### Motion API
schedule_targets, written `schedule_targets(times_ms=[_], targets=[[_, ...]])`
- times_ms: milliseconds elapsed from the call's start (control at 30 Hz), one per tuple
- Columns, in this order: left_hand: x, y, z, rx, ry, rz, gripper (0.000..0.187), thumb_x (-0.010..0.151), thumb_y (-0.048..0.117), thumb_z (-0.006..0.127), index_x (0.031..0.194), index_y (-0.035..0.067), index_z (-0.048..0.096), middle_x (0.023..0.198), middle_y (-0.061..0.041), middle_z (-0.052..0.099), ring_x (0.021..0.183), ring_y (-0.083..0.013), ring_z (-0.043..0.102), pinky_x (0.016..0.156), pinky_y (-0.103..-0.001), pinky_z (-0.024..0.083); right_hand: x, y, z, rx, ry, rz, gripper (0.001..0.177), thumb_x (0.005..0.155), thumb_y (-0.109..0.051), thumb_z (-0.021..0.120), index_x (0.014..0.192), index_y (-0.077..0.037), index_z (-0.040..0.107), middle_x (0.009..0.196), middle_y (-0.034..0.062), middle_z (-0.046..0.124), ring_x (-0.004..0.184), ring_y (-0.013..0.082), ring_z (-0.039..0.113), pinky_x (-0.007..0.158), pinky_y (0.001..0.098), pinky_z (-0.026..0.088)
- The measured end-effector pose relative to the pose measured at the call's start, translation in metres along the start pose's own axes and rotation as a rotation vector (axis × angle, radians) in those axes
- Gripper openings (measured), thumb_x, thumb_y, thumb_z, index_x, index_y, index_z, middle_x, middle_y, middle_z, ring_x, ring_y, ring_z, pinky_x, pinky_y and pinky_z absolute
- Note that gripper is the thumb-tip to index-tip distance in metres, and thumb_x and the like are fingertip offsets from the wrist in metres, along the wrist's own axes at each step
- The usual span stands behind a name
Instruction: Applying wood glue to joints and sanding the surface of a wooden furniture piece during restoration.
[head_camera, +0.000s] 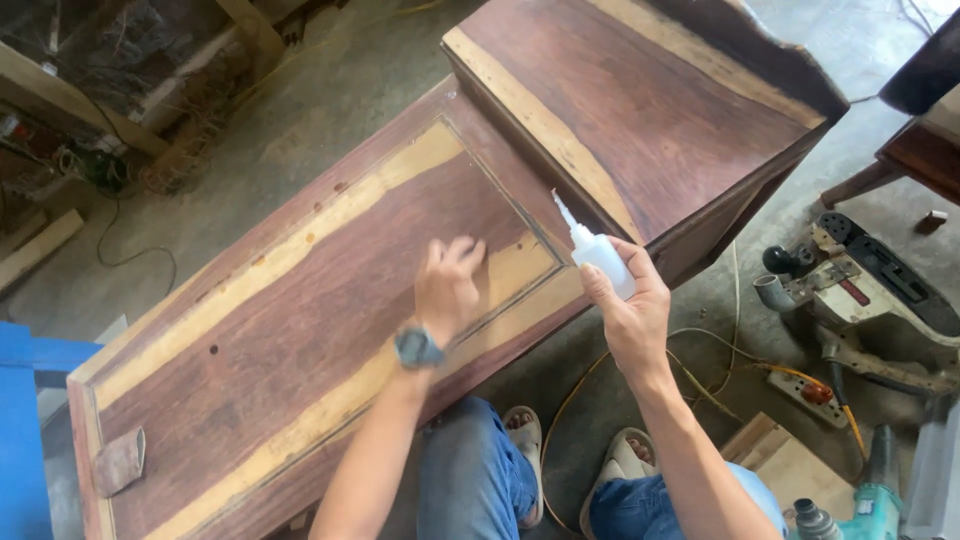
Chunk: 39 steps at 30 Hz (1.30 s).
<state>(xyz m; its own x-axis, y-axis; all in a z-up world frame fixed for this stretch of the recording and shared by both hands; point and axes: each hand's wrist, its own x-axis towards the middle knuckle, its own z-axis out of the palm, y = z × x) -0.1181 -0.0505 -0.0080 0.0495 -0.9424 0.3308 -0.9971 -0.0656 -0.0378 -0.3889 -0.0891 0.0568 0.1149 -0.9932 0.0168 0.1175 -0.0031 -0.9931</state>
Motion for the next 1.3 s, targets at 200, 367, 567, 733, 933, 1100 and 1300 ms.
schedule_targets(times_ms=[200,367,567,733,933,1100,1300], targets=[[0.017,-0.017,0.022,-0.044,0.067,0.141,0.054,0.075,0.002,0.054,0.119,0.025,0.076,0.113,0.004,0.07,0.1,-0.0249,0.055,0.083,-0.034,0.052,-0.002,0.0,0.0,0.071,0.008,-0.03,0.04,0.094,-0.022,0.078,0.129,-0.006,0.068,0.102,0.0163,0.067,0.086,0.0229,0.067,0.071,0.0356,0.06],[0.017,-0.015,0.031,-0.011,0.073,0.121,0.052,0.077,0.004,0.054,0.119,0.025,0.076,0.114,0.006,0.07,0.107,-0.0209,0.054,0.083,-0.03,0.049,-0.001,0.0,-0.001,0.12,0.019,-0.003,0.039,0.092,-0.018,0.079,0.128,-0.005,0.068,0.097,0.0168,0.066,0.081,0.023,0.068,0.071,0.036,0.06],[0.014,-0.013,0.04,-0.068,0.1,0.149,0.05,0.076,0.005,0.053,0.115,0.024,0.077,0.109,0.004,0.072,0.106,-0.0216,0.056,0.083,-0.033,0.051,0.0,0.0,0.001,0.126,0.012,-0.068,0.038,0.095,-0.016,0.076,0.128,0.0,0.066,0.094,0.014,0.065,0.078,0.0185,0.067,0.067,0.0318,0.06],[0.025,-0.008,0.053,-0.032,0.085,0.132,0.05,0.075,0.009,0.059,0.12,0.025,0.075,0.11,0.004,0.069,0.108,-0.0229,0.055,0.088,-0.038,0.05,-0.001,0.004,0.002,0.127,0.021,-0.072,0.037,0.095,-0.012,0.075,0.129,0.0,0.066,0.082,0.0117,0.064,0.071,0.0153,0.066,0.062,0.0279,0.058],[-0.011,0.004,0.021,-0.075,0.003,0.147,0.05,0.081,0.009,0.053,0.124,0.027,0.072,0.115,0.009,0.067,0.111,-0.0162,0.054,0.091,-0.03,0.047,0.002,0.018,0.005,0.143,0.031,-0.058,0.037,0.095,-0.013,0.076,0.127,0.002,0.066,0.084,0.0136,0.065,0.071,0.0169,0.067,0.064,0.0303,0.06],[0.02,0.002,0.049,-0.079,0.071,0.129,0.05,0.073,0.006,0.054,0.115,0.024,0.074,0.106,0.004,0.066,0.107,-0.0223,0.053,0.088,-0.039,0.048,-0.007,0.011,0.006,0.144,0.012,-0.032,0.036,0.096,-0.015,0.075,0.128,-0.001,0.066,0.089,0.0133,0.066,0.072,0.0159,0.067,0.064,0.0307,0.06],[-0.012,0.017,0.035,-0.054,0.047,0.167,0.054,0.074,0.007,0.051,0.122,0.022,0.071,0.113,0.003,0.065,0.108,-0.0217,0.053,0.085,-0.037,0.048,-0.002,0.005,0.001,0.146,0.02,-0.037,0.038,0.097,-0.017,0.074,0.13,0.0,0.064,0.09,0.0137,0.065,0.072,0.0171,0.067,0.067,0.033,0.061]])
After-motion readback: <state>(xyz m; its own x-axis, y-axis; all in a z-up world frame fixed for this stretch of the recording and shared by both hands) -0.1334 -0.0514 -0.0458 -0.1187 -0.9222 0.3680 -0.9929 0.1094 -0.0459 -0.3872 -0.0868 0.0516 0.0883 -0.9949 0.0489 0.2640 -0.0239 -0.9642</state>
